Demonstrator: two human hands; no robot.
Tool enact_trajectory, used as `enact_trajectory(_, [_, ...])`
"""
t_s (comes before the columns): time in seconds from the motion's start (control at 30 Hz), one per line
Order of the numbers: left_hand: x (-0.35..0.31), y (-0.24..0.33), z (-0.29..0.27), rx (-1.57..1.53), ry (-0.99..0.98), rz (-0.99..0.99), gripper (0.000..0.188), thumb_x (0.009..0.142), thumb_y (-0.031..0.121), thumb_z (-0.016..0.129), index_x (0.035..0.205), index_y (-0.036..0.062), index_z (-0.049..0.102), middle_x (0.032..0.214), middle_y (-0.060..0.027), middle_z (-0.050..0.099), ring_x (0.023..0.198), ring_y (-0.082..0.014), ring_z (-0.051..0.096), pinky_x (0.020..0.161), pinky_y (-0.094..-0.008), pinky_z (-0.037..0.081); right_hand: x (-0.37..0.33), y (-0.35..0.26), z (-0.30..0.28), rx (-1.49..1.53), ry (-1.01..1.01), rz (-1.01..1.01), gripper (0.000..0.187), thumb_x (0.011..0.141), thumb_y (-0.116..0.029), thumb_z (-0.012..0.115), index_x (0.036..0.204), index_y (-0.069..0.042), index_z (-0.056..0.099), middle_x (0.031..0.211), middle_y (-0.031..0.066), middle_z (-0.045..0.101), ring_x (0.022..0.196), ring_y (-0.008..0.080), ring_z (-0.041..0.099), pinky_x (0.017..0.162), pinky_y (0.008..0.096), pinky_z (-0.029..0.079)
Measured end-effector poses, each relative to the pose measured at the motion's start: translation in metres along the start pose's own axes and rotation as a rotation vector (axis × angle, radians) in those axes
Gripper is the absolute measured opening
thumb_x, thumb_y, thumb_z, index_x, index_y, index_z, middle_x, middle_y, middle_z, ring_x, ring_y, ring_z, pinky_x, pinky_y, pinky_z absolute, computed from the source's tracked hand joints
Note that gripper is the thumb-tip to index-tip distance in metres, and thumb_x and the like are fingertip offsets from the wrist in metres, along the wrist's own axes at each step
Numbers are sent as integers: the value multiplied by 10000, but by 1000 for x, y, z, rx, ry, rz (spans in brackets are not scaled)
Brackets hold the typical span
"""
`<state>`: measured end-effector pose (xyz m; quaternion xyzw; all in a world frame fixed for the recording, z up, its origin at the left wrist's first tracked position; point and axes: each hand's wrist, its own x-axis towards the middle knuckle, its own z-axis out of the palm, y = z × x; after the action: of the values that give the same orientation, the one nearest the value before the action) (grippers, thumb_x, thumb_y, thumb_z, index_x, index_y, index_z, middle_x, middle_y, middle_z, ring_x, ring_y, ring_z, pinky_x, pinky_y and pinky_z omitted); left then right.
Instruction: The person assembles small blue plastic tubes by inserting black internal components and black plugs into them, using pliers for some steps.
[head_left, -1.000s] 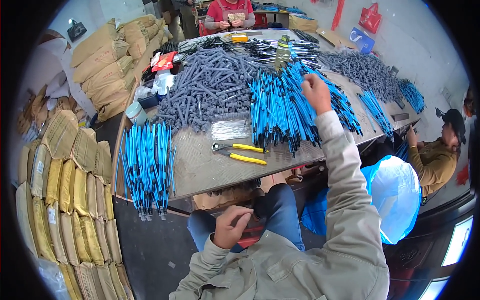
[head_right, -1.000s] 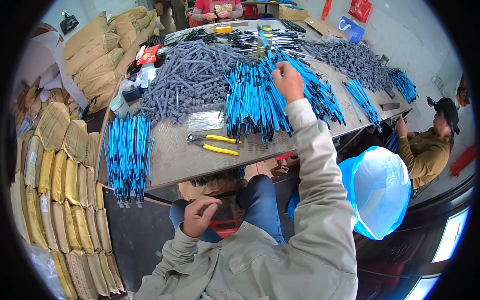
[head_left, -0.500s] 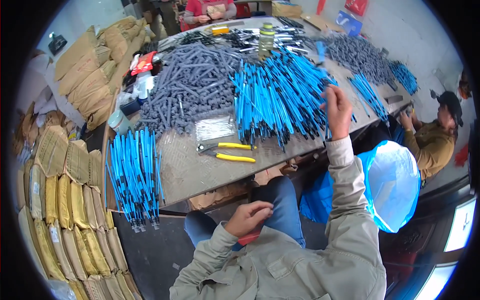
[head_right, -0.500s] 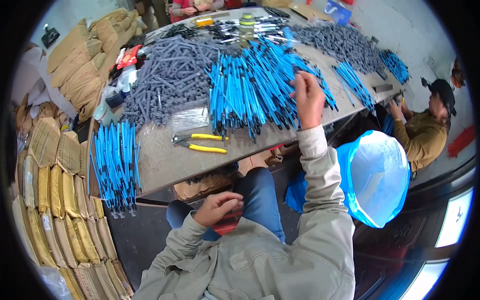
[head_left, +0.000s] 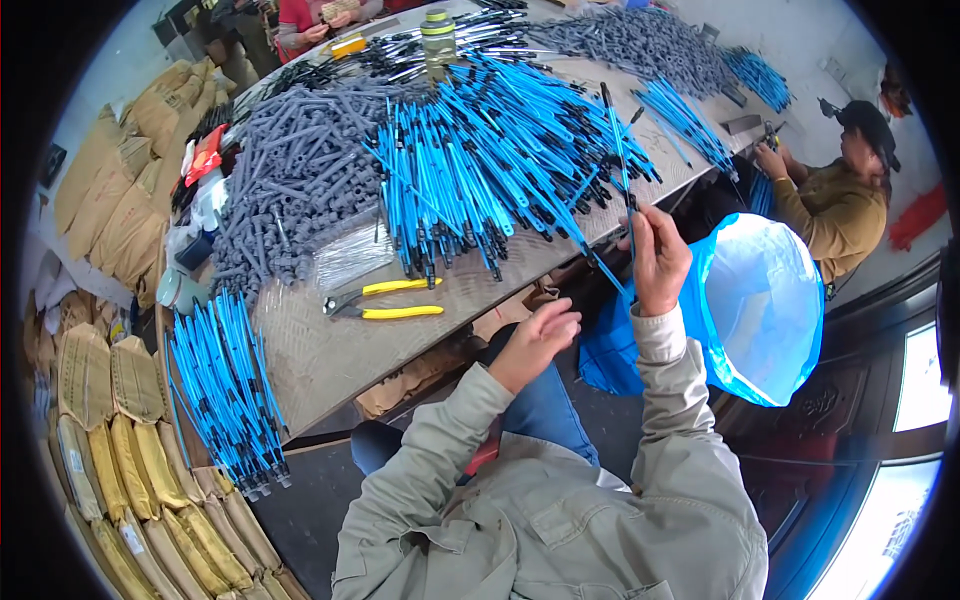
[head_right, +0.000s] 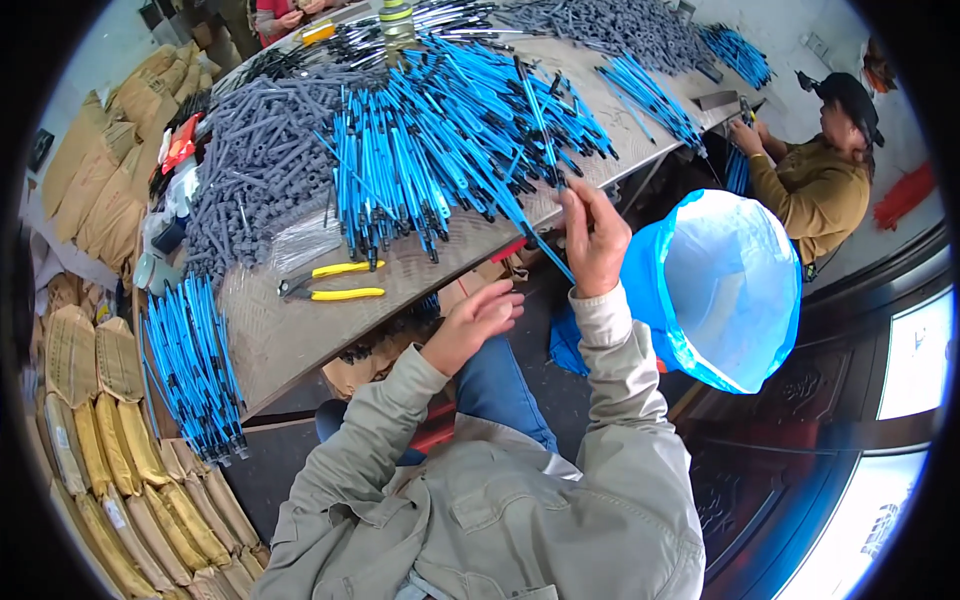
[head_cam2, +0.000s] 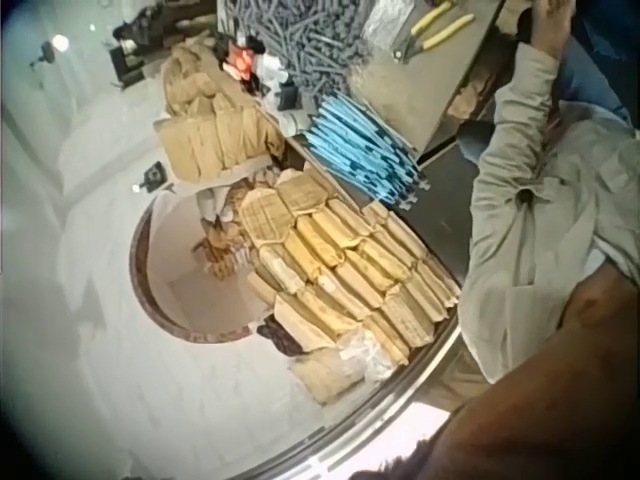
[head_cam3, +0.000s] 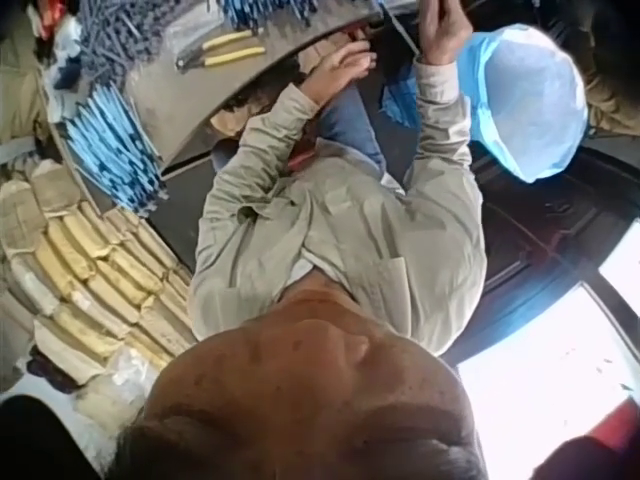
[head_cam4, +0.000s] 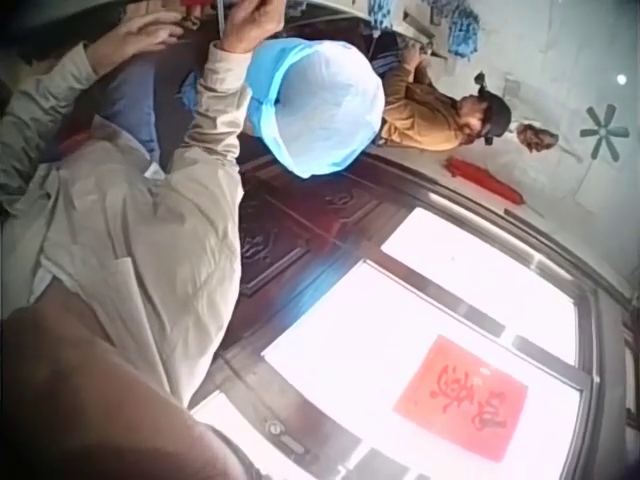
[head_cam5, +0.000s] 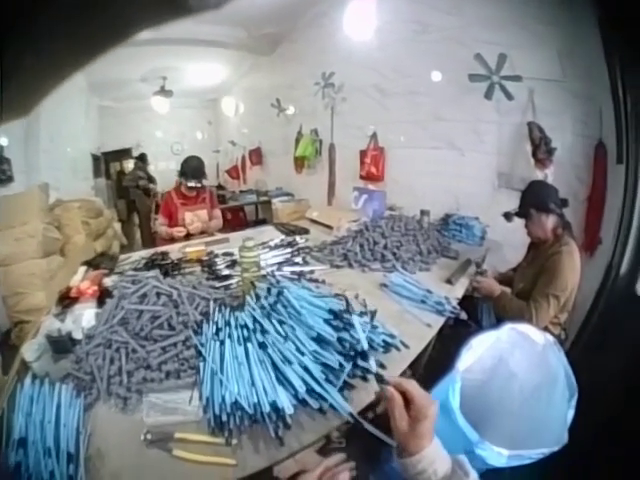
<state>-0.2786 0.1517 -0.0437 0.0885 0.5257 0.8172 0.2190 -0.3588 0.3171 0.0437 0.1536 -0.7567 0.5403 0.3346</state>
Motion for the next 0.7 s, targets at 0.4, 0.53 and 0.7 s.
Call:
enact_trajectory(0.4, [63,26,28,-40,361,11,445,824,230,662,1154,-7,482,968,-71,613,813,-134,600,703,-276,483,-35,9,-5,-66,16,-47,150,876,-19,552,1011,29,598,793,71,642,556,64,536,488,183,422])
enact_trajectory(0.53, [71,38,16,-14,344,-83,313,822,229,663,1036,41,535,893,-28,635,794,-146,619,759,-308,486,-42,10,-32,-208,8,-71,161,870,-10,554,1020,24,599,757,72,627,522,66,513,467,193,405])
enact_trajectory(0.7, [73,46,8,-220,334,-57,286,828,250,648,1028,68,555,939,-49,623,803,-166,612,714,-291,485,-58,8,-67,-218,-34,86,165,872,-6,544,1025,15,602,726,64,611,499,62,492,455,199,390])
